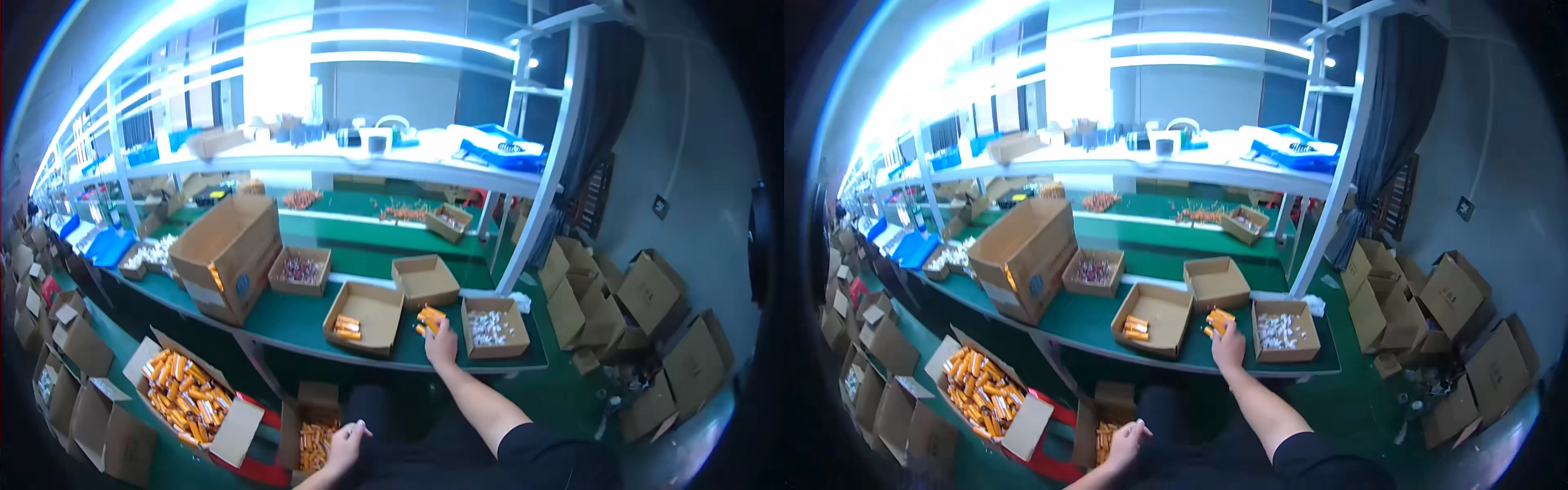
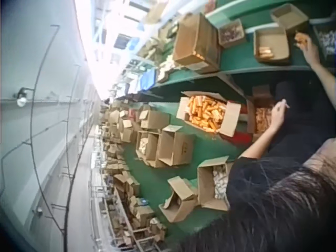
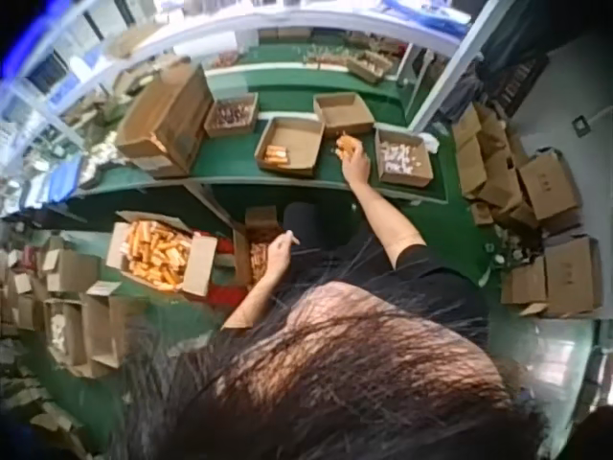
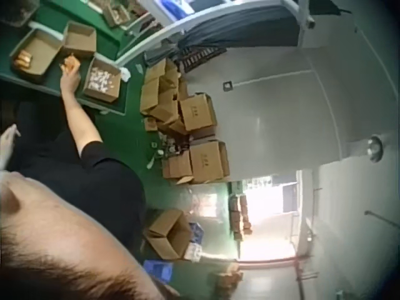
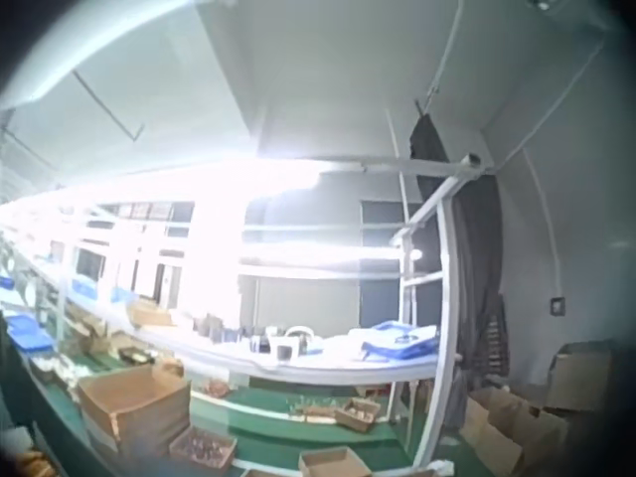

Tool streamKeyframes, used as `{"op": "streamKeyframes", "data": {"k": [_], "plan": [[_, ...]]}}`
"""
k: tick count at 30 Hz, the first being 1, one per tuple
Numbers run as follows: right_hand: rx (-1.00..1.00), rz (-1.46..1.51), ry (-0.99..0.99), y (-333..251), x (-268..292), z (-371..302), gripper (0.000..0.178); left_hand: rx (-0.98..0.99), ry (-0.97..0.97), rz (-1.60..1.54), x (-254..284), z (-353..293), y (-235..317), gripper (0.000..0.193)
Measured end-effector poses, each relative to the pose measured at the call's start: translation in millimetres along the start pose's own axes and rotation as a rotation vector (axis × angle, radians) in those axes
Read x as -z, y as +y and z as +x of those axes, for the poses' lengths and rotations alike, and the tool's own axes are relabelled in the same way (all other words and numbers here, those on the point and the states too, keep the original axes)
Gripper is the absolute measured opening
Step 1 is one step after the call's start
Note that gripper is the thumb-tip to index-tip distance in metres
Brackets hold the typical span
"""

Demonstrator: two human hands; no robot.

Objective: Assemble small electronic components by connecting wires and battery-like parts at a factory workstation.

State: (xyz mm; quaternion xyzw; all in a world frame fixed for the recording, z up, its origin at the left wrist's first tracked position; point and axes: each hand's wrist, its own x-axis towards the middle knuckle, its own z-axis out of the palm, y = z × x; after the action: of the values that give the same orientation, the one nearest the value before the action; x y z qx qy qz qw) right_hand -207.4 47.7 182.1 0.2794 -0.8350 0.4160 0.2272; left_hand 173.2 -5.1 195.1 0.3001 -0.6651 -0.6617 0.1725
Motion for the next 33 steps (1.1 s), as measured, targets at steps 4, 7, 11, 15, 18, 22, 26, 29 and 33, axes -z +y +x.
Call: {"op": "streamKeyframes", "data": {"k": [4, 7, 11, 15, 18, 22, 26, 29, 33], "plan": [[-0.235, -0.140, -0.201, -16.0, 12.8, 0.3, 0.039, 0.014, -0.015, 0.013, -23.6, 12.8, 2.0, 0.047], [-0.118, -0.106, -0.155, -10.7, 3.4, -5.7, 0.038, 0.093, 0.072, -0.030, -47.7, 35.3, 4.1, 0.048], [0.130, -0.070, -0.038, 17.2, -16.7, -7.3, 0.031, 0.139, 0.105, 0.019, -95.5, 58.7, 50.0, 0.049], [-0.178, -0.123, -0.214, 2.0, -10.2, 4.4, 0.031, 0.063, -0.037, 0.011, -130.5, 82.6, 78.3, 0.046], [-0.153, -0.124, -0.247, 12.2, -4.3, 7.5, 0.029, 0.226, -0.087, 0.010, -152.4, 96.8, 86.1, 0.044], [-0.039, -0.032, -0.202, -1.1, 12.2, 16.0, 0.024, 0.281, -0.075, -0.060, -166.0, 110.3, 81.1, 0.047], [-0.019, 0.026, -0.213, 6.0, 11.6, 12.9, 0.024, 0.344, -0.045, -0.146, -178.5, 122.3, 63.7, 0.046], [-0.026, 0.028, -0.263, 11.9, 8.7, 14.2, 0.023, 0.392, -0.013, -0.197, -185.1, 133.2, 51.5, 0.045], [0.004, 0.157, -0.157, 18.0, 5.2, 18.5, 0.028, 0.377, 0.046, -0.261, -187.4, 150.5, 31.9, 0.046]]}}
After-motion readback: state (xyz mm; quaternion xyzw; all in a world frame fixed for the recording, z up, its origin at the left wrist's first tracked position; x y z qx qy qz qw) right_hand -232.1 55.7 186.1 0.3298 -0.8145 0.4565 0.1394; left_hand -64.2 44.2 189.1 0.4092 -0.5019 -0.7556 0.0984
